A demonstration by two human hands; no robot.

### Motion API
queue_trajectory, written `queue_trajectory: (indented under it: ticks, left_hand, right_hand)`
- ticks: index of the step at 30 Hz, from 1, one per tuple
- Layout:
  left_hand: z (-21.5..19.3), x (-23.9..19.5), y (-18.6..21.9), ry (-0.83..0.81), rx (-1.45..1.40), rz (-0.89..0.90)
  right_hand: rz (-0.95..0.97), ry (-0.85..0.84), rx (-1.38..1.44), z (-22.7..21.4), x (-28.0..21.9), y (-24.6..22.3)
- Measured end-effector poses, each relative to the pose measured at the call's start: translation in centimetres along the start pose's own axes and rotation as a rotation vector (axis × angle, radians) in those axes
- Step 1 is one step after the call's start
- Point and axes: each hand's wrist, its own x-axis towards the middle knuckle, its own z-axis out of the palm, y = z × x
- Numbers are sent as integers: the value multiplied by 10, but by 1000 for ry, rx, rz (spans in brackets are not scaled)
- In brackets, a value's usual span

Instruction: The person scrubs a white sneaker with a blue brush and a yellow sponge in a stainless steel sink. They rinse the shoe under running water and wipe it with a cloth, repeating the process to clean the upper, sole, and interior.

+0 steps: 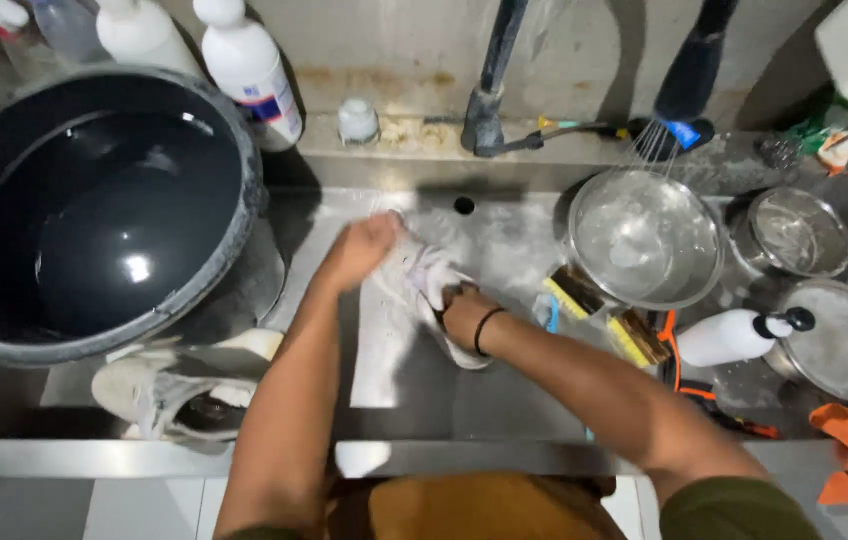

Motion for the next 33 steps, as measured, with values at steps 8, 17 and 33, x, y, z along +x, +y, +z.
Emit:
queue_trajectory:
  ticks: [8, 17, 33]
  left_hand:
    - [59, 73, -102, 188, 33, -143]
    - [65, 61, -122, 444, 257, 97]
    - [13, 30, -61, 425, 206, -264]
  right_hand:
    - [314, 64, 356, 42, 55, 60]
    - [95, 69, 361, -125, -56, 30]
    - [298, 806, 623, -86, -165, 12]
